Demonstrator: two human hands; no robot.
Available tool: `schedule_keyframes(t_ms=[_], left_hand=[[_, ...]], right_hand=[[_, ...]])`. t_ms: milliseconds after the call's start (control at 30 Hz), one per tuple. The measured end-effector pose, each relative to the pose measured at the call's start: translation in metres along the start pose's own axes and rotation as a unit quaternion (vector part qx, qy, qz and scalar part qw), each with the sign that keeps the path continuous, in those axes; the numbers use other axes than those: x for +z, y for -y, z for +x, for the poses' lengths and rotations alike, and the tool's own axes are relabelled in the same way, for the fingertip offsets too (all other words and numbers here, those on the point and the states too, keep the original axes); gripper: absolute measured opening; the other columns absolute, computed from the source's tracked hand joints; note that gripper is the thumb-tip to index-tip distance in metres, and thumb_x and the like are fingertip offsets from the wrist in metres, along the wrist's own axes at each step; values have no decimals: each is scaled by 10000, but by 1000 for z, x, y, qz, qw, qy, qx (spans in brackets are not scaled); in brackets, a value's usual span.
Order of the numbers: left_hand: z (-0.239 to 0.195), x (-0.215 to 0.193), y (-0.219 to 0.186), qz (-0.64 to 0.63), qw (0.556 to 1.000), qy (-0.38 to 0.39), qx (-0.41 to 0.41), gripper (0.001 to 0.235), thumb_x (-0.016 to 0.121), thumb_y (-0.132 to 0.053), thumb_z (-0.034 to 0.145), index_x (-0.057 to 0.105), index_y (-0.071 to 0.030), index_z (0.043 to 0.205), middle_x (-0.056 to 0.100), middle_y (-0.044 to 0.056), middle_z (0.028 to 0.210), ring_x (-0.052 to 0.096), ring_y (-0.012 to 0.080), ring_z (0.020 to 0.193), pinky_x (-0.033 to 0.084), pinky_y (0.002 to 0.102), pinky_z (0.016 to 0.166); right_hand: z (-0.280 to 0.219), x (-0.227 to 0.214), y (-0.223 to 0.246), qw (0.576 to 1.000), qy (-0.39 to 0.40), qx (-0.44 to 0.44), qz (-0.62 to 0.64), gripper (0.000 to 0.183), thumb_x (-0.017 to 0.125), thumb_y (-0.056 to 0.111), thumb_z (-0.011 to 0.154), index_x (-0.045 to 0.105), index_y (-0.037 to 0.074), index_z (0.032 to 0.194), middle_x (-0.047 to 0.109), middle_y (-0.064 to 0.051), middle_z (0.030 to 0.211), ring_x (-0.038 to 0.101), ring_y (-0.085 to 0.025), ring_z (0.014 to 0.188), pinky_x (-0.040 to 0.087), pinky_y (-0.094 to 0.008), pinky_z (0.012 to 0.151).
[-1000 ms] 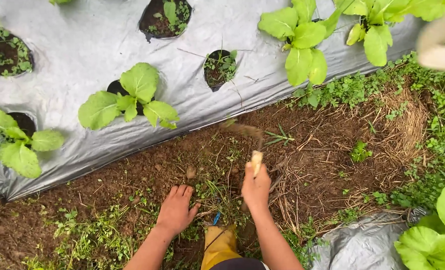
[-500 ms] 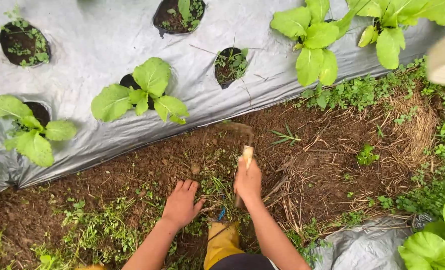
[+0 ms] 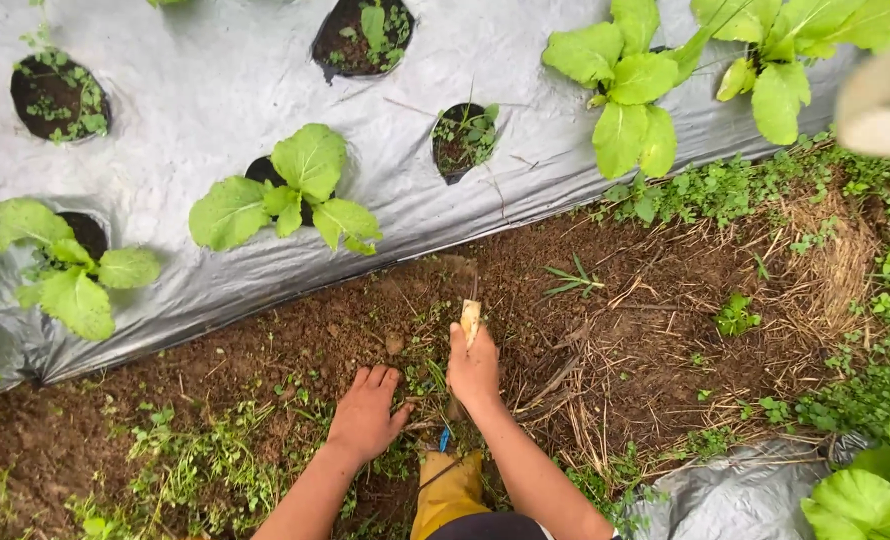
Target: The person uses a small hand hoe to remove weeds from the soil beside a row of leafy green plants growing through a plastic sheet. They then switch to using their hands to pull small weeds from the holes in the plastic sheet around the base of the plants.
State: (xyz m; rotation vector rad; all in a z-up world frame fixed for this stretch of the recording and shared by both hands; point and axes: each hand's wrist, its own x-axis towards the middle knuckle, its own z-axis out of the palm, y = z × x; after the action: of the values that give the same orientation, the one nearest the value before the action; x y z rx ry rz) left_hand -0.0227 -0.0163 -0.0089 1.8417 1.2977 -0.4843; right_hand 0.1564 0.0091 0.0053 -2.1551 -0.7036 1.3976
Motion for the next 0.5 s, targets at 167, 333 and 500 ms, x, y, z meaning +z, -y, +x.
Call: schedule_keyframes(t_ms=[167, 333, 500], left_hand=[[-2, 1, 1, 9, 1000, -4, 12, 658, 615, -415, 1000, 381, -52, 1497, 463, 129, 1462, 374, 319, 1388, 371, 474, 1181], [-6, -2, 4, -19, 1000, 16, -1, 656, 611, -396, 1009, 370, -42, 1506, 452, 131, 1473, 359, 332, 1406, 340, 473, 1203], [7, 18, 14, 3, 998, -48, 31, 640, 598, -437, 989, 436, -27, 1453, 517, 151, 1389, 416, 352, 1327, 397, 477, 1132]], right_hand=[[-4, -14, -19, 969, 108, -50, -214, 299, 486, 344, 1076, 592, 65, 1103, 626, -25, 833, 524, -105, 566, 479, -237, 457], [3, -36, -13, 993, -56, 26, -103, 248, 475, 287, 1088, 592, 69, 1077, 624, -25, 819, 510, -108, 575, 473, -226, 479], [-20, -59, -77, 979, 11, 51, -196, 322, 443, 310, 1104, 601, 36, 1041, 596, -15, 703, 476, -101, 471, 447, -234, 371]])
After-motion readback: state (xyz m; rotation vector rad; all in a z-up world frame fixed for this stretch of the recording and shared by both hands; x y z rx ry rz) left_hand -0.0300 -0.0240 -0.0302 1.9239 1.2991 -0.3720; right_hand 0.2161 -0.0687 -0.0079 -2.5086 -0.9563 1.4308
